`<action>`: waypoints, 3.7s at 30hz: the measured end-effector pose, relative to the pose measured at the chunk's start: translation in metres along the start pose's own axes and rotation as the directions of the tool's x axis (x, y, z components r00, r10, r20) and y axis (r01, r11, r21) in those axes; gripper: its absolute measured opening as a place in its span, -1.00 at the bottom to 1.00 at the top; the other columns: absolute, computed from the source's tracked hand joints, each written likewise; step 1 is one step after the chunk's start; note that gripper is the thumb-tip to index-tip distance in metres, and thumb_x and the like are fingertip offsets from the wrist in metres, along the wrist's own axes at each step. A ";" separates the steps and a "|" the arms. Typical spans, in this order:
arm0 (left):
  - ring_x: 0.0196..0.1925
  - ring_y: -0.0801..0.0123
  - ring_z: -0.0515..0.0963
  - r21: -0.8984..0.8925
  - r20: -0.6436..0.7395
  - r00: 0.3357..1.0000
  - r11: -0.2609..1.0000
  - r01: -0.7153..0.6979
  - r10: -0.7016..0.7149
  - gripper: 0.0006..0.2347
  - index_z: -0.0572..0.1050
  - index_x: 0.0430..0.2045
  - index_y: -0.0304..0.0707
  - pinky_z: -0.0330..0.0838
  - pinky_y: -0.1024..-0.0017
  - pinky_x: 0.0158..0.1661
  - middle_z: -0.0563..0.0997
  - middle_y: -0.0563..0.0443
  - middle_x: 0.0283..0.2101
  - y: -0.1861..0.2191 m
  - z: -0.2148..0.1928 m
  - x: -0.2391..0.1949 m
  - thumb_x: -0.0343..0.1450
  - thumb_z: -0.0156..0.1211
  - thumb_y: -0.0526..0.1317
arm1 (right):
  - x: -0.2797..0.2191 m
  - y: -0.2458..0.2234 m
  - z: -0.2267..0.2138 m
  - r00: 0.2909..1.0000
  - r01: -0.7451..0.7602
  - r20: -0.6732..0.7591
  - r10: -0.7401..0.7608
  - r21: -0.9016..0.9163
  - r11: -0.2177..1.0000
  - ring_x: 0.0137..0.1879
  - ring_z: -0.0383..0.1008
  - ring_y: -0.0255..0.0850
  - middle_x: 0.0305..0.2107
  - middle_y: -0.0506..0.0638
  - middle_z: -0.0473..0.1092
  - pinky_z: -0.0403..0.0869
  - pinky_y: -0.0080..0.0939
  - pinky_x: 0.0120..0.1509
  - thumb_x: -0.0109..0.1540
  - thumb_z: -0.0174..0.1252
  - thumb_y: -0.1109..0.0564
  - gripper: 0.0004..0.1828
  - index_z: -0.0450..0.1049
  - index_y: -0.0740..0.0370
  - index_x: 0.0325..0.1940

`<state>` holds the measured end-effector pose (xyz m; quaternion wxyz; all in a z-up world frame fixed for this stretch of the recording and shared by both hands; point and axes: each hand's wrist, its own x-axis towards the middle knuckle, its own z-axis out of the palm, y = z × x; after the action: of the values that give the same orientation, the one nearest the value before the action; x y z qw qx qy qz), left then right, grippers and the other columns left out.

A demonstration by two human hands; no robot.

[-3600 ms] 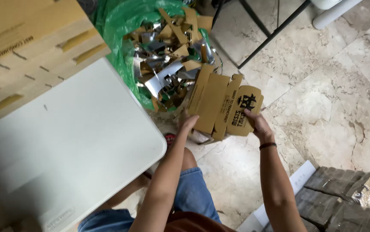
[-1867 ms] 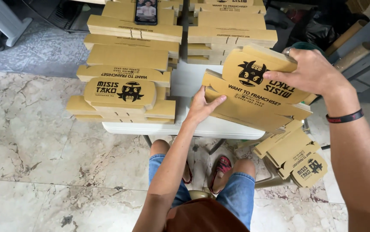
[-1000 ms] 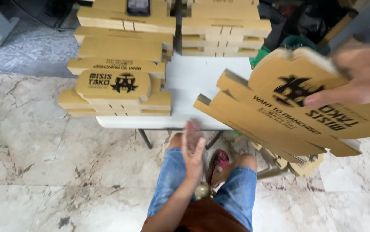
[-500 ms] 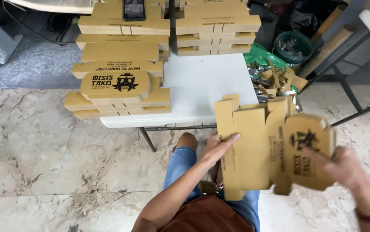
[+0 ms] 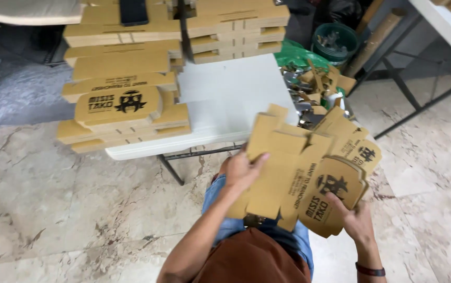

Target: Folding flat cardboard templates into boxes and stacking them on a table

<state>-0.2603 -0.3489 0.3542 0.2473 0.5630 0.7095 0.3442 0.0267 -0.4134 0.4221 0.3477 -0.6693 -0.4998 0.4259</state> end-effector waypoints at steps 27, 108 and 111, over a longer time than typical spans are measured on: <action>0.60 0.03 0.07 -0.459 -0.426 0.889 0.807 -0.371 0.167 0.06 -0.31 0.49 -0.13 0.05 0.19 0.47 0.01 -0.34 0.56 0.049 -0.124 0.150 0.29 0.56 -0.15 | 0.161 -0.439 0.098 0.796 0.587 0.606 -0.008 -0.775 -0.234 -0.40 0.26 -0.16 -0.38 0.01 0.32 0.30 -0.13 -0.36 0.18 0.27 -0.48 -0.25 0.49 0.30 -0.06; 0.25 -0.40 0.43 0.745 -0.287 0.944 0.657 0.111 0.165 -0.50 0.19 0.42 -0.12 -0.07 -0.47 0.24 0.63 -0.46 0.03 -0.100 -0.359 0.440 0.63 -0.26 0.14 | 0.213 -0.475 0.155 0.788 0.615 0.594 0.158 -0.768 -0.177 -0.19 0.43 -0.08 -0.29 0.00 0.43 0.37 -0.11 -0.17 0.13 0.29 -0.47 -0.29 0.46 0.18 -0.03; 0.26 -0.39 0.42 0.604 -0.442 0.841 0.797 0.021 0.313 -0.55 0.08 0.39 -0.22 0.11 -0.52 0.14 0.46 -0.34 0.29 -0.099 -0.377 0.429 0.64 -0.19 0.01 | 0.240 -0.457 0.156 0.691 0.720 0.710 0.134 -0.693 -0.038 -0.45 -0.08 -0.19 -0.53 -0.07 -0.01 0.00 -0.12 -0.37 0.15 0.48 -0.35 -0.27 0.14 0.14 -0.48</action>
<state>-0.7055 -0.0254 0.5356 -0.1683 0.5517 0.7724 0.2661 -0.2537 -0.0572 0.7145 -0.2962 -0.3987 -0.8664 0.0507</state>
